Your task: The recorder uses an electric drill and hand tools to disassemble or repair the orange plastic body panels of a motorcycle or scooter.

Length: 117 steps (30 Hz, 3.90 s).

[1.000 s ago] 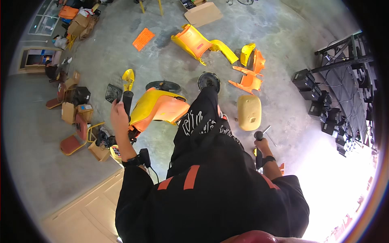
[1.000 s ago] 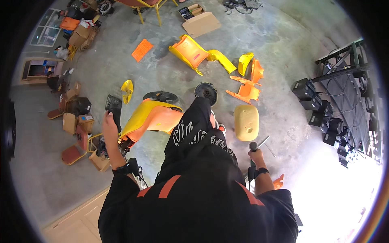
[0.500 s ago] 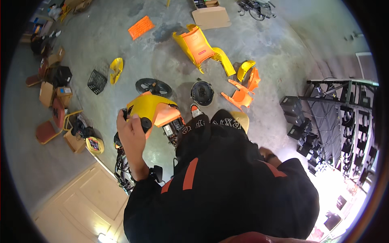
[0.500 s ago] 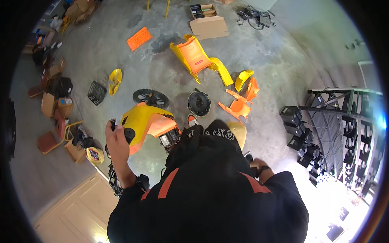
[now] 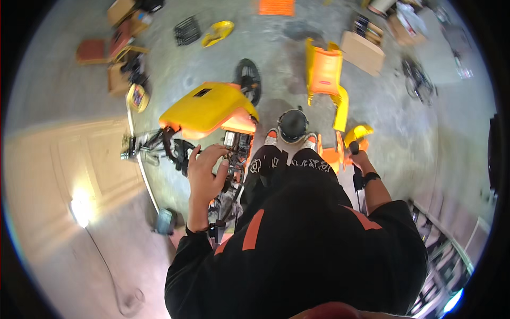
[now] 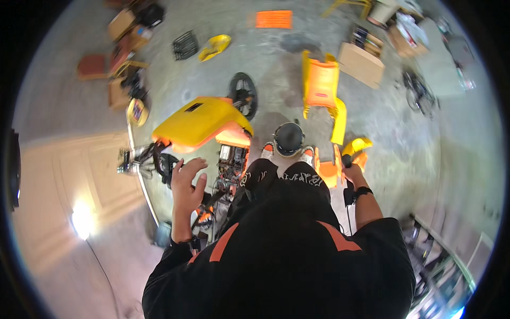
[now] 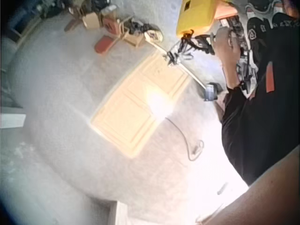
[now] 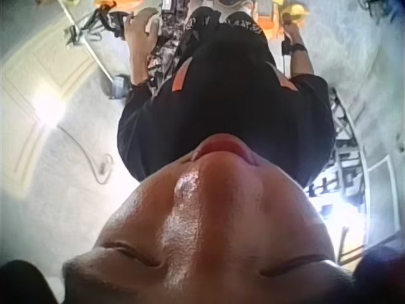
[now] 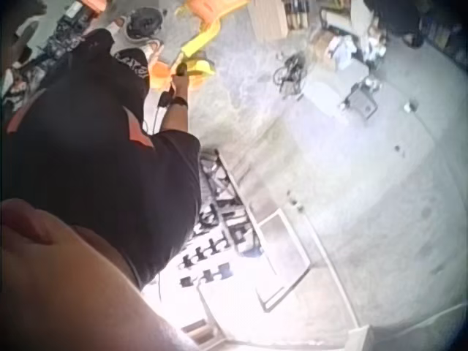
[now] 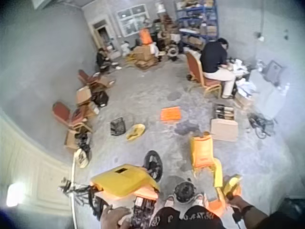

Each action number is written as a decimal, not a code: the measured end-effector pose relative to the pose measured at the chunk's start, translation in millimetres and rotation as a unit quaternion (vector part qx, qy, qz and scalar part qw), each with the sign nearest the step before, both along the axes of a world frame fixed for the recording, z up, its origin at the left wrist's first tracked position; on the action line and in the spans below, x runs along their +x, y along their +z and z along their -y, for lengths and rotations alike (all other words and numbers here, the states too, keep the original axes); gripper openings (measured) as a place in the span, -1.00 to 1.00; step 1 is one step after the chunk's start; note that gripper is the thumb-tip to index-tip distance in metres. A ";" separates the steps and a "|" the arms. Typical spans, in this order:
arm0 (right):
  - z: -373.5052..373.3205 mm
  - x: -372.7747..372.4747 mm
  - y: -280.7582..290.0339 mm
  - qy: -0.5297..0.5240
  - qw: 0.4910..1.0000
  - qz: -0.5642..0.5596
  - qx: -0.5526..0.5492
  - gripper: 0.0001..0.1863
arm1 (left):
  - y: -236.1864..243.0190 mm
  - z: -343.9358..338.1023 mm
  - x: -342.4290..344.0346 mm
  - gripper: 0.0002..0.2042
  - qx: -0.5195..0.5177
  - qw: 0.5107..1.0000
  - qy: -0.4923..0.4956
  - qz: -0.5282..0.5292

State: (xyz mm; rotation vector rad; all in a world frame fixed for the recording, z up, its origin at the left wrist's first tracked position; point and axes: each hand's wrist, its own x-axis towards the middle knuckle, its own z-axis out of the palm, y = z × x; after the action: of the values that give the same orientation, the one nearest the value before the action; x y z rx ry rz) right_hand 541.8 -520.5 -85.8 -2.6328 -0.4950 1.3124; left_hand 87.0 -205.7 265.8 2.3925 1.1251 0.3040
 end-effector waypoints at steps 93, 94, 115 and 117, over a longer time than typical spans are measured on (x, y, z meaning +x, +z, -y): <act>-73.4 36.6 -3.4 0.244 0.963 -0.016 -0.114 -0.62 | -114.6 97.5 -164.4 -0.47 0.034 0.778 0.613 -0.138; -70.8 40.4 -8.2 0.268 0.953 -0.029 -0.140 -0.57 | -115.1 97.6 -165.7 -0.48 0.033 0.777 0.618 -0.114; -107.5 1.2 47.9 0.327 0.931 -0.116 -0.114 -0.76 | -108.8 100.0 -195.2 -0.52 -0.144 0.810 0.558 0.109; -113.3 -11.1 52.1 0.390 0.914 -0.062 -0.090 -0.79 | -107.0 101.0 -196.4 -0.49 -0.136 0.817 0.553 0.089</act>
State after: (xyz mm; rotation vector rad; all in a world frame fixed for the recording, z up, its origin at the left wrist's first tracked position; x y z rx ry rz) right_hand 530.7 -407.2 -33.7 -2.5408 -1.5868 1.7691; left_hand -109.5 -306.7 158.8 1.1866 2.1685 0.6500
